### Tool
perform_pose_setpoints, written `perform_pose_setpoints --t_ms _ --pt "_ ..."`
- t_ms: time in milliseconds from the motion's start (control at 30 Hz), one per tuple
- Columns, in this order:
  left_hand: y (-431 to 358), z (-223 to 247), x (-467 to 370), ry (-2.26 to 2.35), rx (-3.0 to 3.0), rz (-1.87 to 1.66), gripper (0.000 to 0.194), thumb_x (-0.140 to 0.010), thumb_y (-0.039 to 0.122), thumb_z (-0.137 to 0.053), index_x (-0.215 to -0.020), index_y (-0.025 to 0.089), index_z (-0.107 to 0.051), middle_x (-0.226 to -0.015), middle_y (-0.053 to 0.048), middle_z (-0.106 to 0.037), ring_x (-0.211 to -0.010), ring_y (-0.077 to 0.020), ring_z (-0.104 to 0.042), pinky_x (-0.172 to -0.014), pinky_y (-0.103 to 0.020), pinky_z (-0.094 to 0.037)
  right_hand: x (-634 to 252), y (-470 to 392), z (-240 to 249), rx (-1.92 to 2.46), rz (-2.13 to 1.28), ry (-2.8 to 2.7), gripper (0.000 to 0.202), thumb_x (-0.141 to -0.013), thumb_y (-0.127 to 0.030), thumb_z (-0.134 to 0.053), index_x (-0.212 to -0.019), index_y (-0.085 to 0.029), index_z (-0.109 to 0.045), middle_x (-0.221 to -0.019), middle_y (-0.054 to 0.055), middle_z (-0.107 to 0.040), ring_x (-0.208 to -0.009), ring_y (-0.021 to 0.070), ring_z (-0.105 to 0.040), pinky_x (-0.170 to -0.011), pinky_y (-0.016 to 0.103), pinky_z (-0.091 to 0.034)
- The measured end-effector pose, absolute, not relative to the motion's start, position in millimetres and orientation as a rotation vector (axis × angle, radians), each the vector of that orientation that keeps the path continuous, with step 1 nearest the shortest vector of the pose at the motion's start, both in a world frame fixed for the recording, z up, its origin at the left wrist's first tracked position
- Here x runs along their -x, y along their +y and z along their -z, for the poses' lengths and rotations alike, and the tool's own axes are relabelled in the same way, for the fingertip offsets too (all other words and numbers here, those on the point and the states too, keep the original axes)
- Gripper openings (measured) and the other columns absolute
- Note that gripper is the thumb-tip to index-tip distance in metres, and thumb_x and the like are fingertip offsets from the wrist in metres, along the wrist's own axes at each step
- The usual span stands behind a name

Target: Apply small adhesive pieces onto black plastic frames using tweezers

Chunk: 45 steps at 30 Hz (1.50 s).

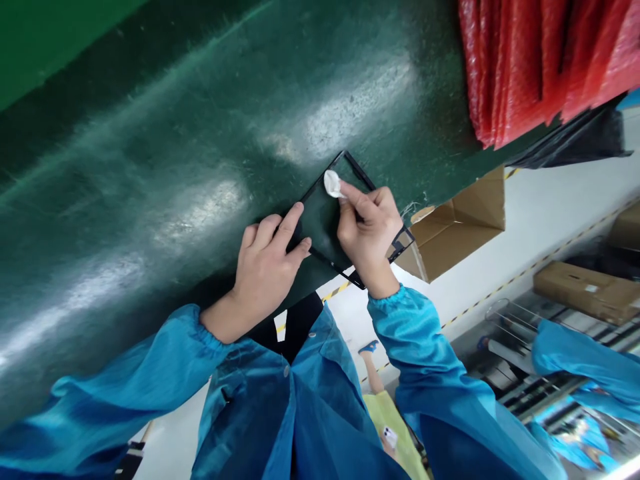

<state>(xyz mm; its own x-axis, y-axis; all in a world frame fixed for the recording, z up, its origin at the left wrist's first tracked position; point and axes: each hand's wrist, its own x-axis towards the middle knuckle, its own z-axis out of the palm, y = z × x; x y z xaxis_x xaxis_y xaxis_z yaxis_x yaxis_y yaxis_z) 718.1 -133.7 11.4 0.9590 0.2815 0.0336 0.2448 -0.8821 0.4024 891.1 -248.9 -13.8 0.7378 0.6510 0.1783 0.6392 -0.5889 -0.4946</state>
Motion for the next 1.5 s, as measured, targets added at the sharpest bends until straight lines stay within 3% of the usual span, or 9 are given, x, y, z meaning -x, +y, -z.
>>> perform_pose_setpoints --t_ms 200,400,500,600,800,1100,1200,1333,1500 --pt "-136.0 -14.9 -721.9 0.421 -2.701 -0.088 0.017 -0.100 0.033 -0.071 -0.109 0.026 -0.083 -0.158 -0.012 -0.057 -0.116 -0.0336 -0.056 -0.084 -0.045 -0.040 -903.4 -232.3 17.6 2.484 0.015 -0.752 0.027 -0.102 -0.029 -0.060 -0.116 -0.025 -0.083 -0.078 -0.001 -0.051 -0.071 0.0104 -0.052 -0.068 0.026 -0.046" --pt "-137.8 -17.4 -732.4 0.458 -2.711 -0.094 0.025 -0.096 0.045 -0.075 -0.086 0.023 -0.083 -0.150 -0.009 -0.064 -0.110 -0.0337 -0.056 -0.080 -0.046 -0.042 -885.7 -243.7 13.9 2.528 0.025 -0.516 0.025 -0.100 -0.029 -0.063 -0.113 -0.026 -0.084 -0.071 -0.003 -0.053 -0.067 0.0096 -0.053 -0.068 0.025 -0.042" --pt "-132.6 -18.3 -729.6 0.339 -2.681 -0.042 0.028 -0.094 0.048 -0.076 -0.095 0.020 -0.083 -0.154 -0.010 -0.061 -0.114 -0.0350 -0.055 -0.085 -0.048 -0.048 -884.6 -250.0 13.7 2.548 0.010 -0.425 0.026 -0.099 -0.029 -0.062 -0.114 -0.025 -0.084 -0.072 -0.002 -0.055 -0.067 0.0101 -0.053 -0.069 0.026 -0.043" --pt "-126.9 -16.4 -724.1 0.241 -2.649 0.024 0.027 -0.094 0.040 -0.077 -0.111 0.019 -0.082 -0.158 -0.011 -0.057 -0.115 -0.0349 -0.056 -0.088 -0.049 -0.051 -886.2 -250.9 13.3 2.564 -0.068 -0.399 0.028 -0.099 -0.031 -0.062 -0.115 -0.026 -0.083 -0.074 -0.001 -0.056 -0.069 0.0112 -0.053 -0.071 0.026 -0.044" --pt "-128.0 -9.0 -726.7 0.330 -2.594 0.051 0.020 -0.097 0.036 -0.074 -0.092 0.017 -0.081 -0.149 -0.015 -0.062 -0.104 -0.0295 -0.066 -0.090 -0.048 -0.053 -881.1 -265.9 5.9 2.552 -0.101 -0.277 0.029 -0.096 -0.033 -0.063 -0.117 -0.028 -0.083 -0.073 -0.002 -0.055 -0.069 0.0117 -0.053 -0.072 0.025 -0.042" --pt "-131.2 -3.9 -728.1 0.387 -2.603 0.172 0.028 -0.098 0.045 -0.072 -0.096 0.018 -0.081 -0.156 -0.014 -0.056 -0.125 -0.0347 -0.063 -0.101 -0.049 -0.054 -864.1 -318.5 -5.6 2.689 -0.315 0.022 0.034 -0.099 -0.037 -0.061 -0.125 -0.028 -0.080 -0.088 0.003 -0.066 -0.082 0.0148 -0.060 -0.082 0.029 -0.046" --pt "-133.9 -7.7 -730.2 0.387 -2.632 0.225 0.028 -0.099 0.045 -0.071 -0.099 0.018 -0.079 -0.157 -0.014 -0.054 -0.129 -0.0315 -0.062 -0.107 -0.047 -0.055 -856.1 -344.3 -22.2 2.697 -0.394 0.138 0.033 -0.102 -0.035 -0.061 -0.127 -0.022 -0.078 -0.100 0.007 -0.072 -0.090 0.0168 -0.066 -0.090 0.033 -0.051" --pt "-138.0 -28.3 -728.7 0.380 -2.693 0.244 0.035 -0.103 0.041 -0.069 -0.128 0.018 -0.068 -0.147 -0.012 -0.060 -0.129 -0.0266 -0.063 -0.108 -0.049 -0.057 -840.0 -389.1 -69.7 2.687 -0.464 0.237 0.034 -0.103 -0.042 -0.065 -0.124 -0.016 -0.070 -0.114 0.006 -0.073 -0.104 0.0190 -0.070 -0.099 0.043 -0.058" --pt "-130.8 -53.2 -708.9 0.392 -2.733 0.200 0.034 -0.103 0.040 -0.068 -0.129 0.018 -0.067 -0.136 -0.011 -0.066 -0.121 -0.0247 -0.066 -0.104 -0.048 -0.059 -810.7 -431.1 -127.6 2.661 -0.484 0.177 0.033 -0.103 -0.043 -0.066 -0.123 -0.017 -0.069 -0.121 0.007 -0.071 -0.111 0.0199 -0.070 -0.101 0.043 -0.060"
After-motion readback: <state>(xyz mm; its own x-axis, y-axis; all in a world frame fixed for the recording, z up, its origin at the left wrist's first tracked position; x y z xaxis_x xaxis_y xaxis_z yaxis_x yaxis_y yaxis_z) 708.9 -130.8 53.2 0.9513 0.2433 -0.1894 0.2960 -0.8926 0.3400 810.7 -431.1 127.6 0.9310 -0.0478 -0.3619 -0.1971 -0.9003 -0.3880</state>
